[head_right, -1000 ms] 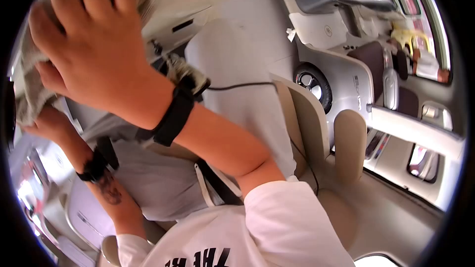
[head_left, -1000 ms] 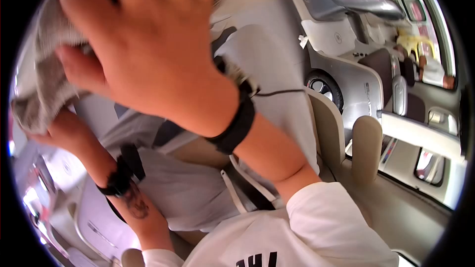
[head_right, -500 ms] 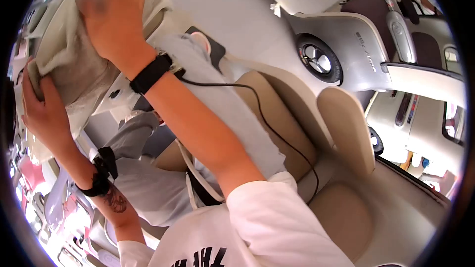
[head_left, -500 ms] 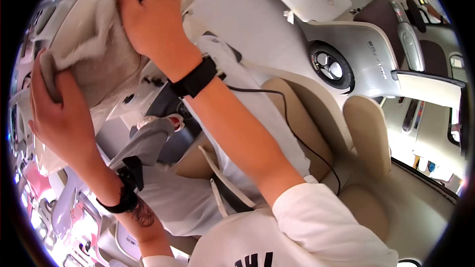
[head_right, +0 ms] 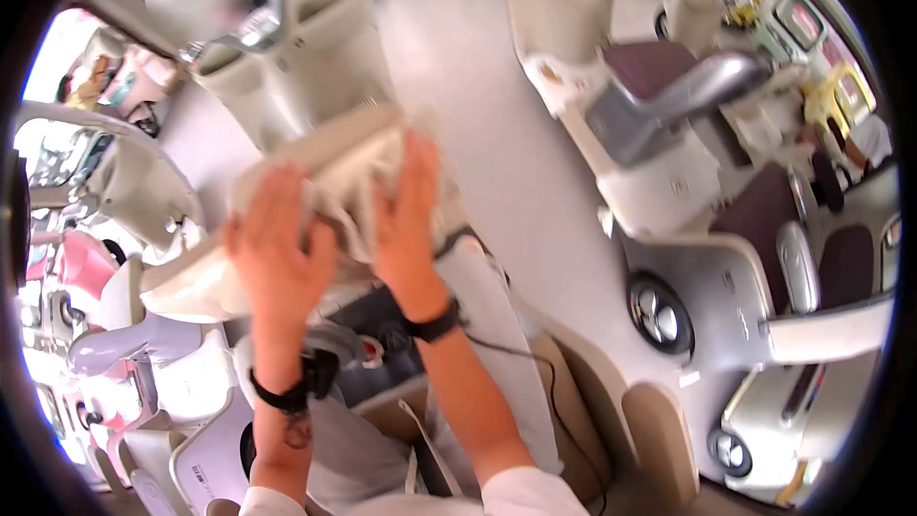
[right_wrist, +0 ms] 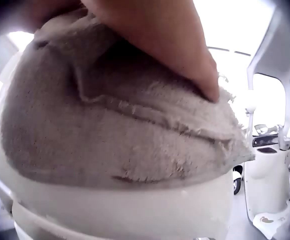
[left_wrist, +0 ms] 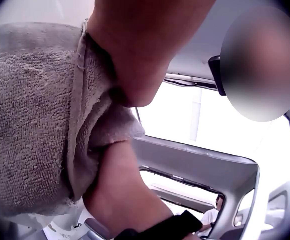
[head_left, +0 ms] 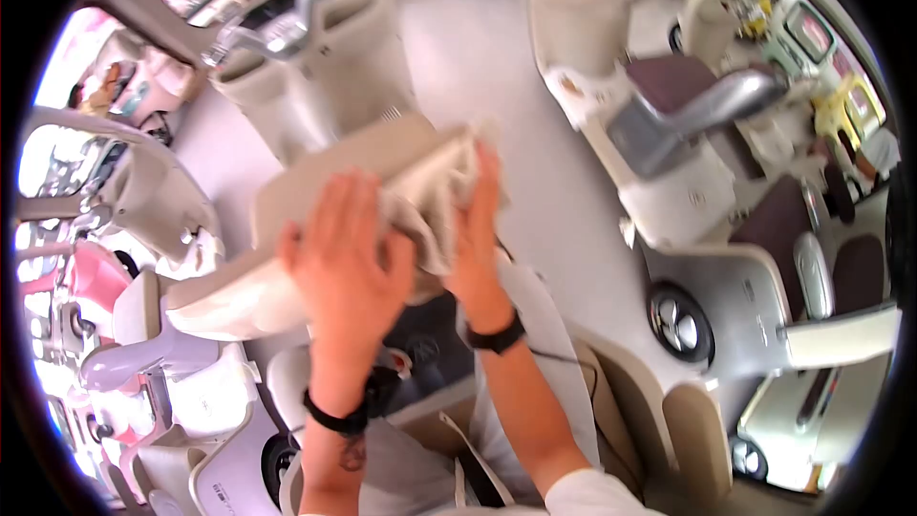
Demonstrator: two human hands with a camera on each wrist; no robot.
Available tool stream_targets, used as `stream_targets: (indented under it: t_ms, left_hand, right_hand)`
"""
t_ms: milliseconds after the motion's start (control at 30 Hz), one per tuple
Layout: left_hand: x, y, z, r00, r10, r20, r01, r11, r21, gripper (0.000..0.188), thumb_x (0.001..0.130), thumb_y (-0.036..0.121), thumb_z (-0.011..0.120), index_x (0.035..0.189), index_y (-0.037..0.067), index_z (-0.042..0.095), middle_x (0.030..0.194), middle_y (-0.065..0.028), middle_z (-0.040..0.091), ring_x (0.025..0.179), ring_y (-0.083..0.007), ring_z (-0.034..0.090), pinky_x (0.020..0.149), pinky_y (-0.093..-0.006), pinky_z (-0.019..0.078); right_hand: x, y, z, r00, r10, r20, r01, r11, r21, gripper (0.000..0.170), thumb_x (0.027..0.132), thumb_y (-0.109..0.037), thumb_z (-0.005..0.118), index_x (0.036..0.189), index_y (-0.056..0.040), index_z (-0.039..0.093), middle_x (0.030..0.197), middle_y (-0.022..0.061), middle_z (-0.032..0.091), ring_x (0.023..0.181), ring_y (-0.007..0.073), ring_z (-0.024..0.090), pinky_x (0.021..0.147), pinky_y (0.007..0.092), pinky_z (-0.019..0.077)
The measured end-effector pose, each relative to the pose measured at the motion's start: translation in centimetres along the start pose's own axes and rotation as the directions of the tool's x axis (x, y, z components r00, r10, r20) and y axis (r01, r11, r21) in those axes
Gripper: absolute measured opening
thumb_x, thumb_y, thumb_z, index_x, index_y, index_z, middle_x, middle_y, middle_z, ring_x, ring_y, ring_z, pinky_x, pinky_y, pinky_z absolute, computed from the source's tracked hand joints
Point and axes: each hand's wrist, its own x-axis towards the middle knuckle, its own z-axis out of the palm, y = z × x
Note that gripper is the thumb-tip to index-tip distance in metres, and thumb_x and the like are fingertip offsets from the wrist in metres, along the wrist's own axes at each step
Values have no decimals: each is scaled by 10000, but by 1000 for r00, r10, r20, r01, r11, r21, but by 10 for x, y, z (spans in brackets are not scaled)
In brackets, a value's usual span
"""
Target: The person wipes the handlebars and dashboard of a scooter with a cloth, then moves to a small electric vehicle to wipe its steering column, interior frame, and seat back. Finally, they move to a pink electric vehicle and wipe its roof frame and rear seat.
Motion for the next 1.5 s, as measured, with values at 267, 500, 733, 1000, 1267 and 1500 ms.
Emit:
stream_targets:
  t_ms: [267,500,733,1000,1267,1500]
  left_hand:
    - [-35,12,31,968,-38,-248,-9,983,-186,376,767,221,622,1129,130,671,1251,-15,658,1263,-195,553,1084,-482,197]
    - [-72,-19,33,946,92,-310,-263,778,-571,338,724,111,725,1056,105,664,1076,-58,697,1048,-252,657,1088,-469,319]
    - [-110,-43,42,966,-11,-257,-200,597,-777,374,720,0,700,1081,46,616,975,-142,650,873,-348,647,757,-414,541]
    - [-159,-78,87,899,267,346,125,602,-789,427,780,177,725,1162,43,590,973,-203,645,828,-417,634,738,-454,533]
    - [-139,-65,71,904,320,283,72,540,-839,308,759,176,725,1015,24,643,903,-180,633,730,-386,615,651,-428,508]
    - [-123,-42,83,895,364,256,-12,595,-804,188,834,161,699,780,12,599,745,-196,579,666,-404,565,594,-479,437]
  right_hand:
    - [-36,-10,3,999,-32,20,34,991,-129,581,1030,-242,428,1519,4,234,1566,271,197,1459,435,174,1173,499,185]
    - [-50,-27,17,999,32,-35,-30,998,63,602,1026,-231,444,1541,-35,201,1613,234,77,1492,404,78,1181,507,153]
    - [-59,-35,32,977,-188,101,210,926,-313,579,960,-100,440,1508,6,284,1604,259,95,1488,437,56,1183,538,103]
    - [-71,-55,56,985,-159,65,172,912,-371,639,967,-193,439,1535,-9,209,1592,307,19,1468,501,4,1170,589,50]
    - [-50,-61,35,992,-76,98,98,964,-247,609,907,-49,428,1500,-5,297,1604,271,50,1471,490,23,1177,547,85]
    - [-17,-23,-8,888,458,-38,-376,771,513,585,943,-55,384,1517,1,287,1572,145,282,1418,230,308,1146,319,261]
